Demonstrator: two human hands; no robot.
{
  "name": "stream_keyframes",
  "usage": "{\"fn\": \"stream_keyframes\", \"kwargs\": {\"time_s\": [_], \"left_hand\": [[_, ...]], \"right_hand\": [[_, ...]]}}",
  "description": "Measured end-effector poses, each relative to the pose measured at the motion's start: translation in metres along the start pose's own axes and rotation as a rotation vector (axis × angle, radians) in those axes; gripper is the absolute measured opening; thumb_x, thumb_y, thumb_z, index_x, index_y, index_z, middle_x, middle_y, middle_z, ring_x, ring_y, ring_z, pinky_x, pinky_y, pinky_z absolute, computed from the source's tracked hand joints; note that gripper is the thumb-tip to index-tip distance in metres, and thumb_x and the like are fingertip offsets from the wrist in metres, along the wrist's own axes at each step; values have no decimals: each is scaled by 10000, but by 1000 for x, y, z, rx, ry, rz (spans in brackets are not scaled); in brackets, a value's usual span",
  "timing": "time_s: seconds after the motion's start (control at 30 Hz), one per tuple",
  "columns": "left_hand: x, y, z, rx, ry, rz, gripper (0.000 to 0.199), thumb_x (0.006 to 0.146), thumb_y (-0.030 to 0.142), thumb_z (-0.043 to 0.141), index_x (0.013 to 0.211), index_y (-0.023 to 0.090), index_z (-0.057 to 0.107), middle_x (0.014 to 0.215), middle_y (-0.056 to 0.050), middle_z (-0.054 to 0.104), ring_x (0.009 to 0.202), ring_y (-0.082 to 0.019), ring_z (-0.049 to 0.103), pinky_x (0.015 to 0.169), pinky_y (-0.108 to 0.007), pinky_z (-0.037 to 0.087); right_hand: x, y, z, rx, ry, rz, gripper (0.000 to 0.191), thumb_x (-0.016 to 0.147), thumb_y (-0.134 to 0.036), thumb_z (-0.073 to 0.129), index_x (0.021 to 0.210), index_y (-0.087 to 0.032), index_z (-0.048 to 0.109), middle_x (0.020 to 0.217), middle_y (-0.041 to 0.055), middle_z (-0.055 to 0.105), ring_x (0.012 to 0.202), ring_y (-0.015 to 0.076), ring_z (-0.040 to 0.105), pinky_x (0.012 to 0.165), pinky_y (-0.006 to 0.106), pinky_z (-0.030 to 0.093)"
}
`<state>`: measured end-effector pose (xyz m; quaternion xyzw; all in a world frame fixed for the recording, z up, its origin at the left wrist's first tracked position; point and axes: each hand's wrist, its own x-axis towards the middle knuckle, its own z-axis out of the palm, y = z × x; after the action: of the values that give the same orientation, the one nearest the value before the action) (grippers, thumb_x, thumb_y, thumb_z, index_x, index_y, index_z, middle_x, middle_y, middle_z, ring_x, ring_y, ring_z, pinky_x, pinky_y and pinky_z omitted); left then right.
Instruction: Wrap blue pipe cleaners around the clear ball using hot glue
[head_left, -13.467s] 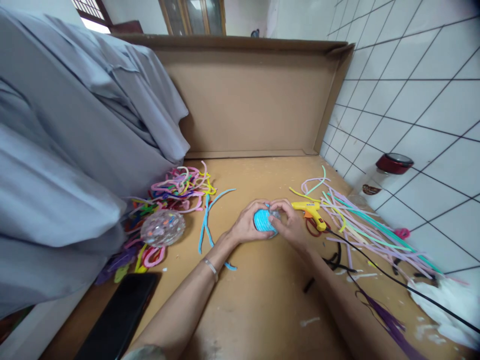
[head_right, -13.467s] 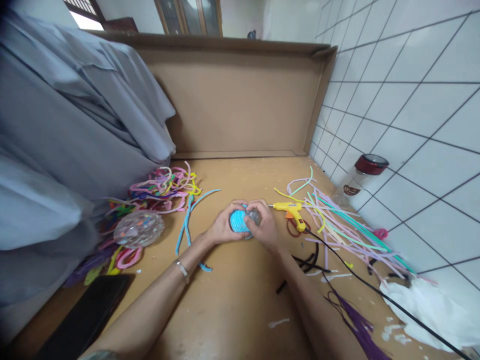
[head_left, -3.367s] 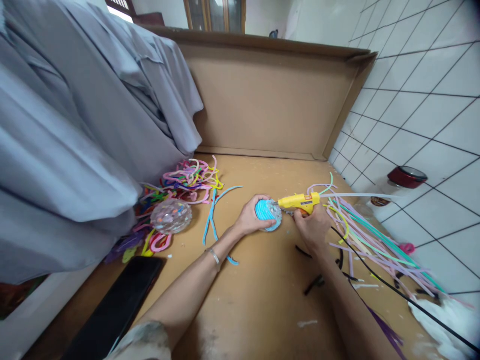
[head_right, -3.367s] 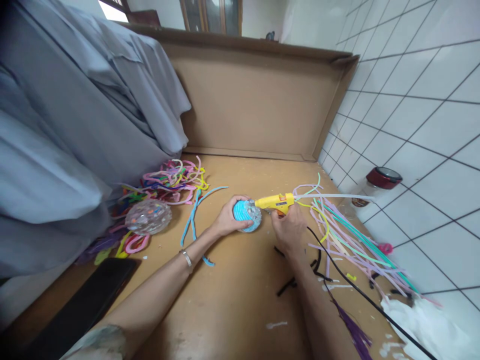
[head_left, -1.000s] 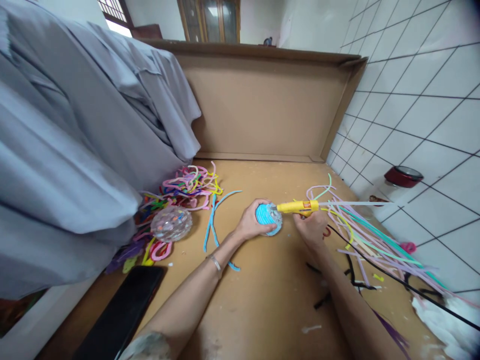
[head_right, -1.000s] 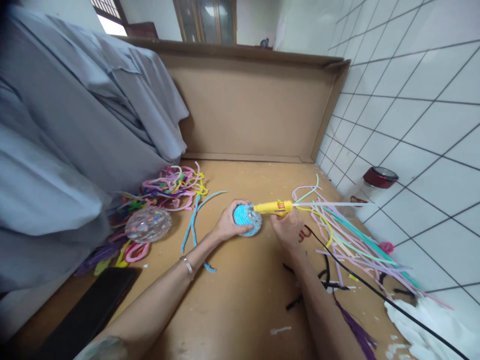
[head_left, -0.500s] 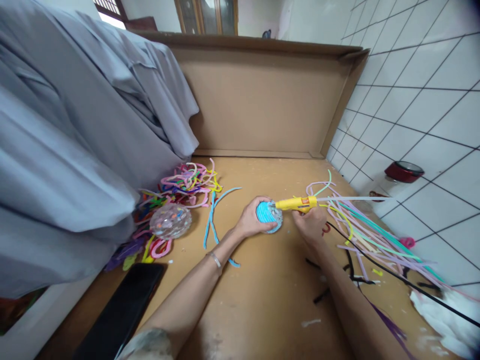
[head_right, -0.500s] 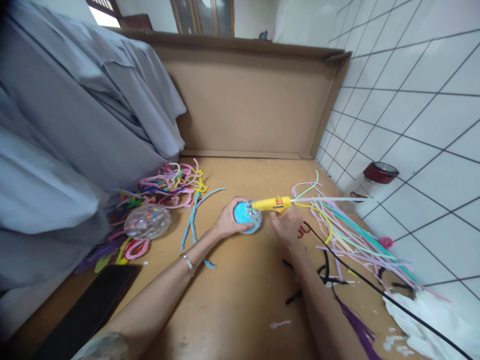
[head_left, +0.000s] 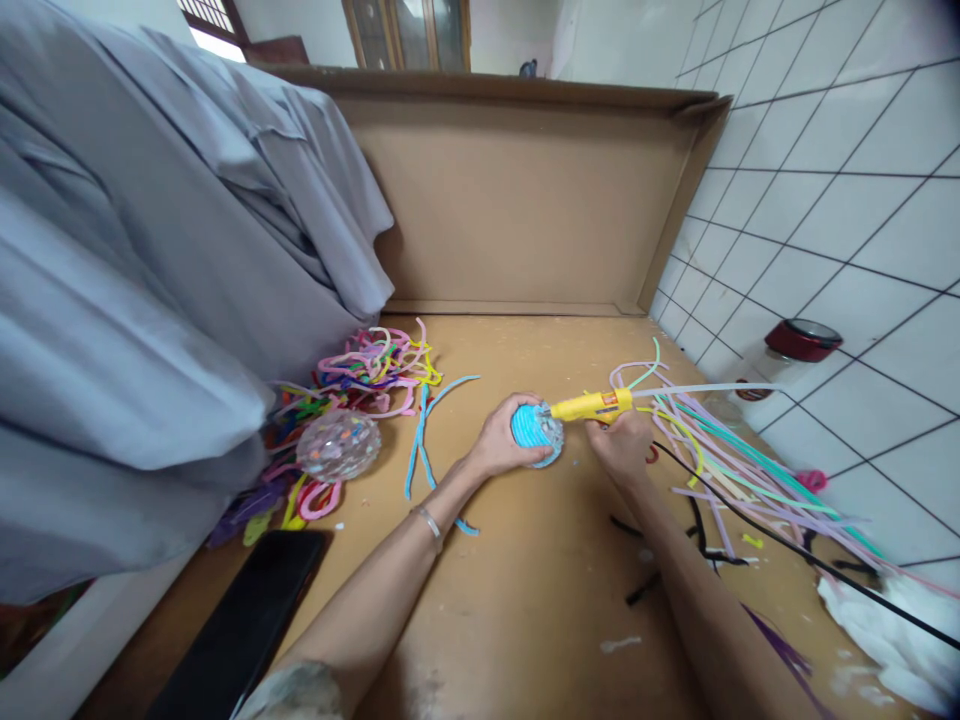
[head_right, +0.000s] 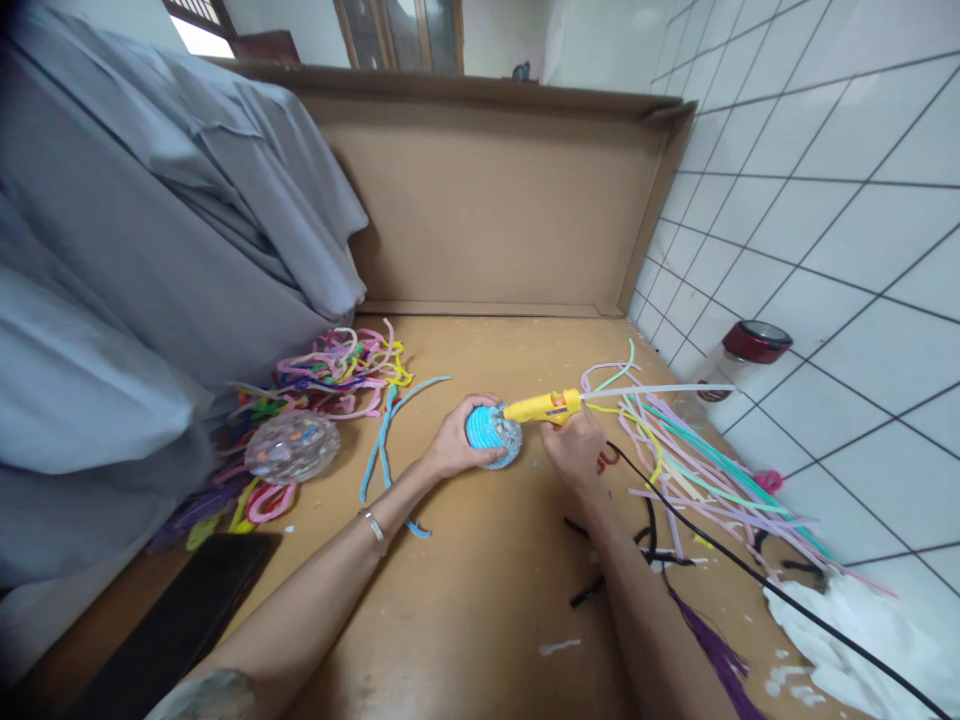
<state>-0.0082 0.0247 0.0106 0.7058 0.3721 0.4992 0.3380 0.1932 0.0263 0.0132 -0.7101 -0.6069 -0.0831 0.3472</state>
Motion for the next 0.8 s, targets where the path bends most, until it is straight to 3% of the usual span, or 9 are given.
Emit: {"fn": "stream_keyframes", "kwargs": {"time_s": [0.23, 0.37, 0.8], "left_hand": [[0, 1, 0, -13, 2, 23, 621, 531, 303, 828, 1071, 187, 544, 1175, -93, 625, 1101, -244, 602, 996, -399, 462], [0, 2, 0, 5, 3, 8, 626, 520, 291, 830, 1071, 192, 548, 1172, -86, 631, 1097, -245, 606, 988, -392, 467], [0, 1, 1, 12, -5, 32, 626, 528, 269, 825, 1081, 187, 543, 1174, -95, 627, 1100, -246, 603, 993, -407, 465]], "right_hand": [[0, 4, 5, -17, 87, -27, 189, 701, -319, 523, 737, -144, 582, 703, 107, 604, 715, 252, 580, 646, 334, 437], [0, 6, 7, 20, 114, -68, 206, 717, -317, 518, 779, -136, 592, 704, 102, 603, 702, 248, 578, 644, 332, 430], [1, 6, 3, 9, 62, -31, 234, 720, -320, 524, 811, -119, 602, 729, 122, 612, 739, 256, 584, 665, 338, 432]]}}
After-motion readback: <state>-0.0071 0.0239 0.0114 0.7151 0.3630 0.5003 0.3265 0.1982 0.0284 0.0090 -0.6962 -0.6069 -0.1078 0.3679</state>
